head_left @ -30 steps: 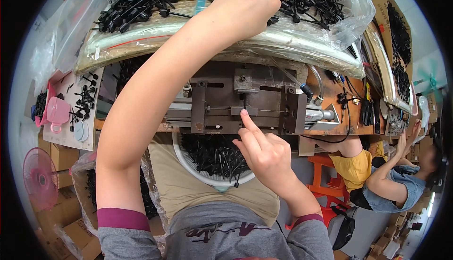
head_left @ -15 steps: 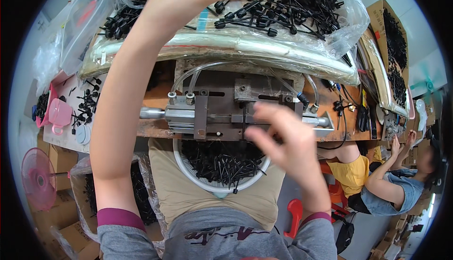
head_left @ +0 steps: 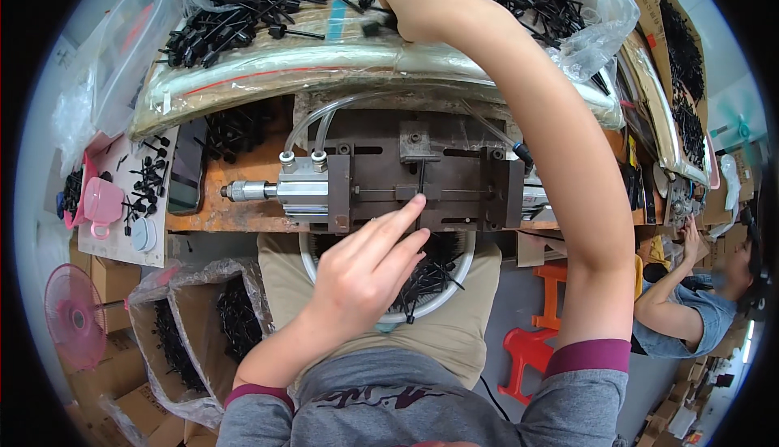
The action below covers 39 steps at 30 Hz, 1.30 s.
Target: Assembling small black plastic parts using a pneumatic jig.
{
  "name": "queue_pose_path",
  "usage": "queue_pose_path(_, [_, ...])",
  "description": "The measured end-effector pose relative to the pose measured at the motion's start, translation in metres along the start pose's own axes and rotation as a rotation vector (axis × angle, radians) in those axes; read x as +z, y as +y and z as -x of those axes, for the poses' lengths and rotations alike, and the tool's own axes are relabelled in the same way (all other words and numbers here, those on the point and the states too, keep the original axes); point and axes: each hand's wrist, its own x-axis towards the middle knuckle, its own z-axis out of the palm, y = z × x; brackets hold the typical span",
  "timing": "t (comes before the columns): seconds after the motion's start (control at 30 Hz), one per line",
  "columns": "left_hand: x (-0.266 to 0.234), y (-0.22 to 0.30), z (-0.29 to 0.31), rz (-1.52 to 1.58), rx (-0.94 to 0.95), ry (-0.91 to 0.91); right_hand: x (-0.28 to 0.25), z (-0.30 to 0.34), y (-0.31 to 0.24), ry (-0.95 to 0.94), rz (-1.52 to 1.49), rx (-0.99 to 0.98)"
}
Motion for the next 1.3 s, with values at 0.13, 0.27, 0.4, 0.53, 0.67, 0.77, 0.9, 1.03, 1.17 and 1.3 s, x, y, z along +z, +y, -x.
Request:
queue_pose_path(0.13, [0.022,-0.007,0.018,-0.06,-0.033,-0.027,-0.006,0.016,-0.006,0.111,-0.055,-0.038])
queue_pose_path(0.27, [0.025,-0.005,0.01,-0.224,-0.001,-0.038,-0.005,0.041,0.018,0.401,-0.223,-0.104])
queue_pose_path(0.4, [0.023,-0.006,0.003,-0.266,0.026,-0.061,-0.016,0.061,0.023,0.531,-0.554,0.087])
queue_pose_path(0.53, [0.021,-0.006,0.008,-0.28,-0.034,-0.125,-0.026,0.076,0.035,0.451,-1.209,0.393])
queue_pose_path(0.67, [0.022,-0.008,0.006,-0.276,-0.005,-0.112,0.02,0.083,0.08,0.545,-1.426,0.318])
queue_pose_path(0.77, [0.021,-0.009,0.005,-0.266,-0.005,-0.102,0.023,0.092,0.069,0.482,-1.42,0.329])
queue_pose_path(0.9, [0.023,-0.01,0.006,-0.239,0.002,-0.061,0.022,0.1,0.07,0.58,-1.431,0.425])
queue_pose_path(1.03, [0.019,-0.008,0.005,-0.175,0.003,-0.071,0.022,0.099,0.086,0.654,-1.668,0.403])
queue_pose_path(1.17, [0.004,0.004,0.008,-0.026,0.026,-0.159,0.019,0.098,0.079,0.53,-1.726,0.372])
queue_pose_path(1.3, [0.001,0.013,0.013,0.041,0.055,-0.255,0.025,0.091,0.071,0.416,-1.557,0.491])
